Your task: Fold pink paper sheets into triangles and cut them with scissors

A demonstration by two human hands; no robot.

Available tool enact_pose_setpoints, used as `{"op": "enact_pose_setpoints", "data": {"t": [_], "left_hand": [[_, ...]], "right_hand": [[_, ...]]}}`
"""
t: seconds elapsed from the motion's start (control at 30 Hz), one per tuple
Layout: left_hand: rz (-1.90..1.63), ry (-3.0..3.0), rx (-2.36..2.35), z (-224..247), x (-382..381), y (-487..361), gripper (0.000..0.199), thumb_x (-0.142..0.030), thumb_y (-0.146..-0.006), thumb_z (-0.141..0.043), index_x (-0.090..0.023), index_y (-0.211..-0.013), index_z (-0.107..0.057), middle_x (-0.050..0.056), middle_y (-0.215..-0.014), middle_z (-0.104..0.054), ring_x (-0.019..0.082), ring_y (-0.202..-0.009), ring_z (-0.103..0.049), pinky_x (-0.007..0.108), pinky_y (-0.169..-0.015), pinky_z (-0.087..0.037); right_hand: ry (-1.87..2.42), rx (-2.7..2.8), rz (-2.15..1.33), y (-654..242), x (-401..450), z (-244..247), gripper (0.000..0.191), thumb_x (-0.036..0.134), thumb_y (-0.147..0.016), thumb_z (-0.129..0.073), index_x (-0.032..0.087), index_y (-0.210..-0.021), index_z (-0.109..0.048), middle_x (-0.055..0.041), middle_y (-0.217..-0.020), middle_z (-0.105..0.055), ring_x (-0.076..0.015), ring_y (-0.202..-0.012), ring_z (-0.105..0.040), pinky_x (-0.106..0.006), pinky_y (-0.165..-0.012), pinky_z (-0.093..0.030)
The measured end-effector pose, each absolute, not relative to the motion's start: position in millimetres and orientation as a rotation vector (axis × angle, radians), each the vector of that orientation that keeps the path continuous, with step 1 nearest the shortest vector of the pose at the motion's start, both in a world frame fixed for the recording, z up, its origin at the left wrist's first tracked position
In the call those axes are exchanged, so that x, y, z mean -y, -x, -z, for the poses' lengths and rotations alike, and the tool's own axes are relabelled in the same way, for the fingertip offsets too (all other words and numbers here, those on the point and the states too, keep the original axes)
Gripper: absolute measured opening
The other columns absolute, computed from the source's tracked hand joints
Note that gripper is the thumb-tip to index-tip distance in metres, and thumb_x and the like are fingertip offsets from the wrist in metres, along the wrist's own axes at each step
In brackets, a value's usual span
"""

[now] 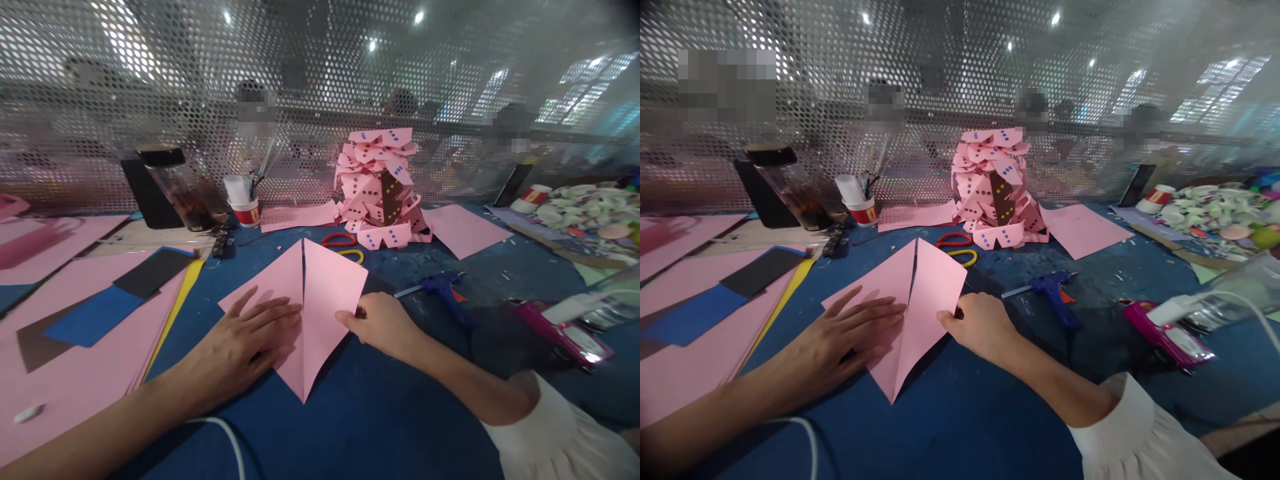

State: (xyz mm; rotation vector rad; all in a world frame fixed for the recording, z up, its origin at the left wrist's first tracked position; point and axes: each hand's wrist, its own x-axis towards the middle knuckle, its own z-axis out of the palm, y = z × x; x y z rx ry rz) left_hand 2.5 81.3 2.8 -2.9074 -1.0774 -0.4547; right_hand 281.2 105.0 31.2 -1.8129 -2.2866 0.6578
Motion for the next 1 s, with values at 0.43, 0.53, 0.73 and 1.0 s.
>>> {"op": "enact_pose_setpoints", "data": {"t": [0.43,0.53,0.73,1.0], "left_hand": [[0.484,2.905,1.072,-0.8,-82.3,-2.6,0.049,-0.033,-0.101,-0.055,-0.035,-0.149,-0.049,0.001,-0.147,-0.06,0.021,-0.139,-0.053,0.049,-0.129,-0.015],[0.471,2.9,1.065,-0.8,-81.9,-2.4,0.05,-0.033,-0.101,-0.055,-0.034,-0.15,-0.048,0.002,-0.147,-0.06,0.021,-0.14,-0.052,0.048,-0.129,-0.013],[0.569,2.91,0.963,-0.6,-77.4,-4.1,0.047,-0.024,-0.102,-0.05,-0.03,-0.149,-0.05,0.003,-0.144,-0.063,0.021,-0.142,-0.049,0.047,-0.129,-0.015],[0.636,2.928,0.918,0.0,-75.3,-6.5,0.039,-0.023,-0.102,-0.051,-0.03,-0.139,-0.06,0.002,-0.132,-0.071,0.02,-0.133,-0.058,0.05,-0.128,-0.02]], "right_hand": [[1.77,2.328,-0.664,-283.4,-104.6,-30.7,0.044,0.04,-0.092,-0.057,0.019,-0.054,-0.059,-0.0033,-0.053,-0.064,-0.0138,-0.048,-0.057,-0.026,-0.053,-0.034],[1.763,2.307,-0.677,-284.8,-104.2,-30.1,0.044,0.043,-0.092,-0.056,0.019,-0.056,-0.061,-0.0034,-0.054,-0.064,-0.0139,-0.05,-0.057,-0.026,-0.054,-0.035],[1.734,2.267,-0.713,-285.0,-104.5,-30.6,0.045,0.045,-0.092,-0.058,0.019,-0.055,-0.06,-0.0032,-0.056,-0.065,-0.0137,-0.051,-0.058,-0.026,-0.053,-0.035],[1.729,2.245,-0.658,-284.1,-103.4,-23.9,0.045,0.052,-0.09,-0.059,0.019,-0.059,-0.063,-0.003,-0.059,-0.067,-0.014,-0.053,-0.058,-0.026,-0.052,-0.031]]}}
